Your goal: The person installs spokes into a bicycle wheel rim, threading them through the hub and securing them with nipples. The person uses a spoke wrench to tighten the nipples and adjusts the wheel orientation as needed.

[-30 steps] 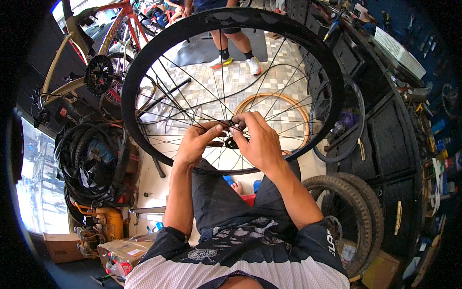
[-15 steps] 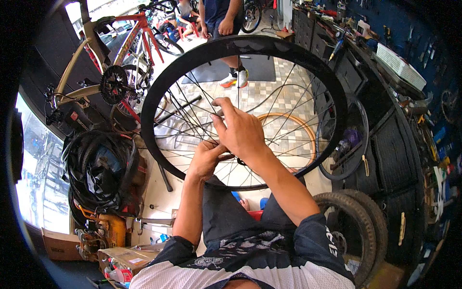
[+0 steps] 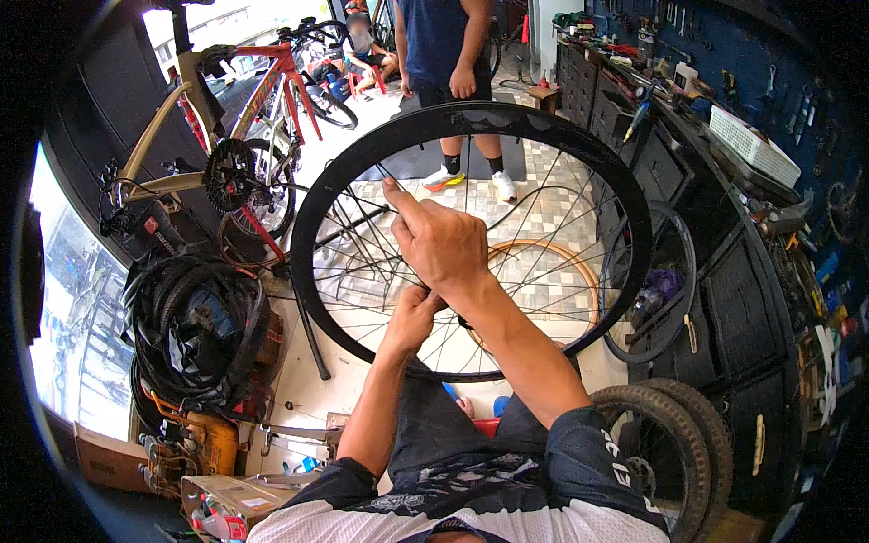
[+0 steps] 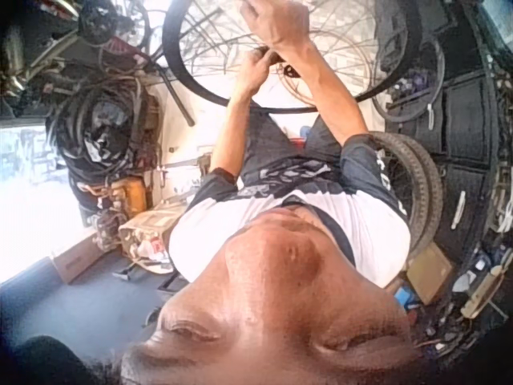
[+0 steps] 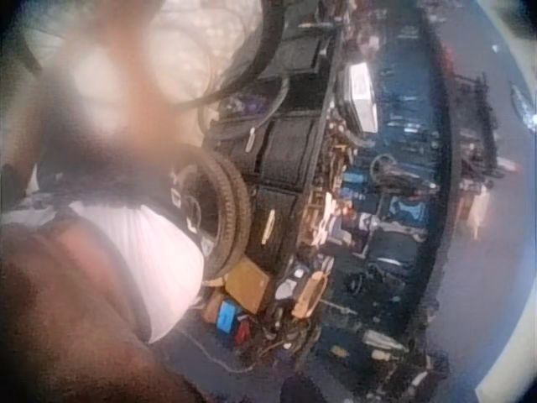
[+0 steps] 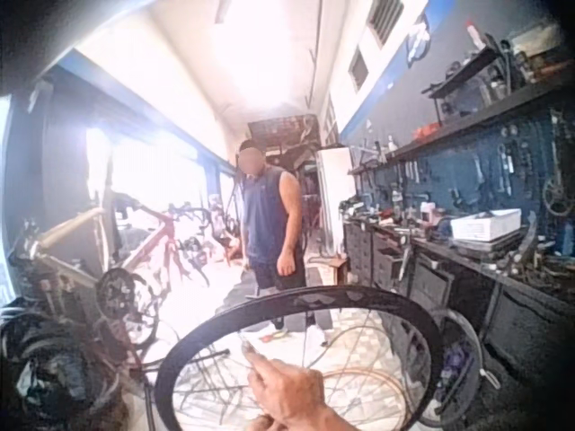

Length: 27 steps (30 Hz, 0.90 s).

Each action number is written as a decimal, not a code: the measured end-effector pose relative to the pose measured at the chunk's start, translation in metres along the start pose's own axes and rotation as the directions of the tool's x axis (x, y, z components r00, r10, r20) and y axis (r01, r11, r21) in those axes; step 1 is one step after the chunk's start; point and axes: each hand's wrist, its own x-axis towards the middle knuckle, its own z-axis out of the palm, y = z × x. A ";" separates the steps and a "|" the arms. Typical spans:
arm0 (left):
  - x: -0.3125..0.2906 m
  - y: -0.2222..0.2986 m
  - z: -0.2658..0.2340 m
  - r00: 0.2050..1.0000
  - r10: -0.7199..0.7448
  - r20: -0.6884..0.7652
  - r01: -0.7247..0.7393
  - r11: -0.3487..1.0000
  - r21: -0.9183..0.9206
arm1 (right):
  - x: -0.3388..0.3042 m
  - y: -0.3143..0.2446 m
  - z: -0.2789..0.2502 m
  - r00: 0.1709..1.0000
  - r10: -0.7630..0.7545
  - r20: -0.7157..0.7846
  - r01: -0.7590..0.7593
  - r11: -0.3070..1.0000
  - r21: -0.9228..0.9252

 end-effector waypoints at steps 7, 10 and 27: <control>-0.002 -0.006 0.010 0.982 0.109 -0.157 -0.073 0.973 0.219 | -0.001 -0.002 -0.019 0.998 0.047 -0.032 -0.042 0.991 0.126; 0.000 -0.026 0.017 0.898 0.288 -0.333 -0.145 0.908 0.393 | -0.009 0.000 -0.030 0.985 0.165 -0.055 -0.148 0.960 0.239; -0.012 -0.045 0.050 0.775 0.450 -0.443 -0.266 0.869 0.417 | 0.003 0.075 -0.104 0.901 0.265 0.344 -0.422 0.717 0.554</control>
